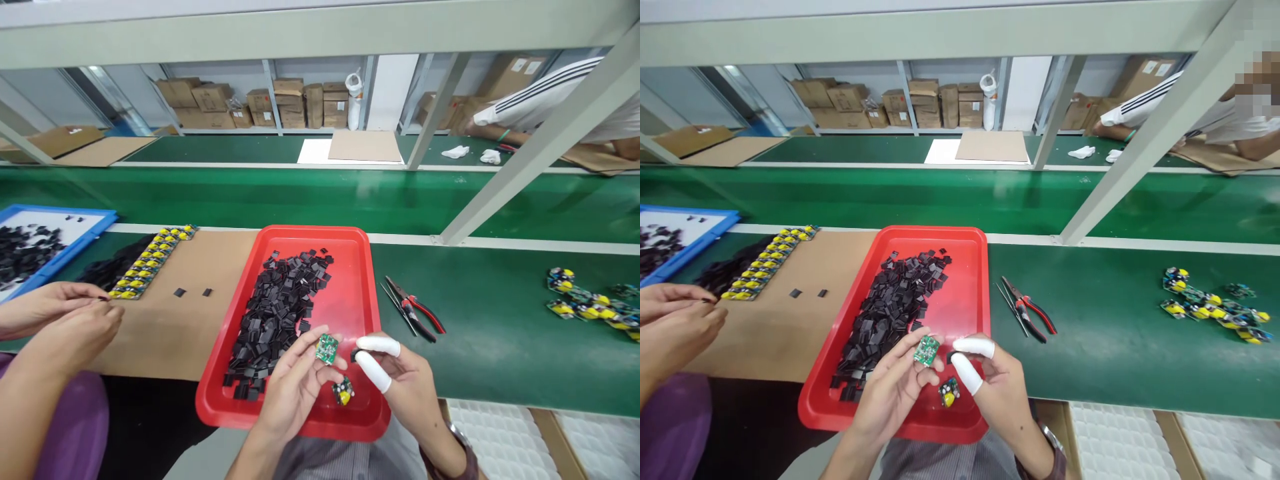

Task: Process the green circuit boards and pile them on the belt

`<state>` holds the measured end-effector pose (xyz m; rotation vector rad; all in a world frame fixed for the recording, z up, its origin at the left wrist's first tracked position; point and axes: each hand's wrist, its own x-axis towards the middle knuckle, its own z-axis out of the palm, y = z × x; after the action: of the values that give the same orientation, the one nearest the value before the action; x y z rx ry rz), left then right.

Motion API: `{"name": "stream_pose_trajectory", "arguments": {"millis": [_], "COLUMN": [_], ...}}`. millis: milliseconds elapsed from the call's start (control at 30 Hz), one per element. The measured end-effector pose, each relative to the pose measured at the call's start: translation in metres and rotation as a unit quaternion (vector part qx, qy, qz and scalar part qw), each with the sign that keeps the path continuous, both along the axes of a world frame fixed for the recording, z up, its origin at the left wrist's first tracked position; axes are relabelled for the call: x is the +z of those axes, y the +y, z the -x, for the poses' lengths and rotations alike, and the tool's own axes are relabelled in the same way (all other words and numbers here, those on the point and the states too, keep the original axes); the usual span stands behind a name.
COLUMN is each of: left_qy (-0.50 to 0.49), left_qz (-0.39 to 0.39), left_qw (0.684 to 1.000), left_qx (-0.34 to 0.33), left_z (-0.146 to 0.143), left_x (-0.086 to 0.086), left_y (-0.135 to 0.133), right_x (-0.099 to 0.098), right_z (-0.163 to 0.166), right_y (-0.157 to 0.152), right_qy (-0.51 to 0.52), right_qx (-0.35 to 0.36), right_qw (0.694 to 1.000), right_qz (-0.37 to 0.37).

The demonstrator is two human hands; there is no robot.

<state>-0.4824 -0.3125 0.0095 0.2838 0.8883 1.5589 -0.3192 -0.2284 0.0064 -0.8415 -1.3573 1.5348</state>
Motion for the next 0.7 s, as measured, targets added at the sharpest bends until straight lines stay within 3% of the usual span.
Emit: {"name": "stream_pose_trajectory", "arguments": {"millis": [133,267,500,700], "left_qy": [0.048,0.104,0.263,0.275], "left_qz": [0.001,-0.007,-0.026,-0.025], "left_qw": [0.999,0.994,0.964,0.961], "left_qx": [0.010,-0.021,0.003,0.003], "left_z": [-0.002,-0.002,-0.003,-0.007], "left_x": [0.001,-0.002,-0.009,-0.010], "left_y": [-0.001,-0.006,-0.010,-0.007], "right_x": [0.001,-0.003,-0.003,-0.001], "right_z": [0.001,0.003,0.004,0.007], "right_y": [0.000,0.000,-0.008,-0.012], "right_qy": [-0.023,-0.041,-0.025,-0.024], "right_qx": [0.002,0.004,0.010,0.010], "right_qw": [0.998,0.995,1.000,0.999], "right_qz": [-0.055,-0.092,-0.006,0.038]}}
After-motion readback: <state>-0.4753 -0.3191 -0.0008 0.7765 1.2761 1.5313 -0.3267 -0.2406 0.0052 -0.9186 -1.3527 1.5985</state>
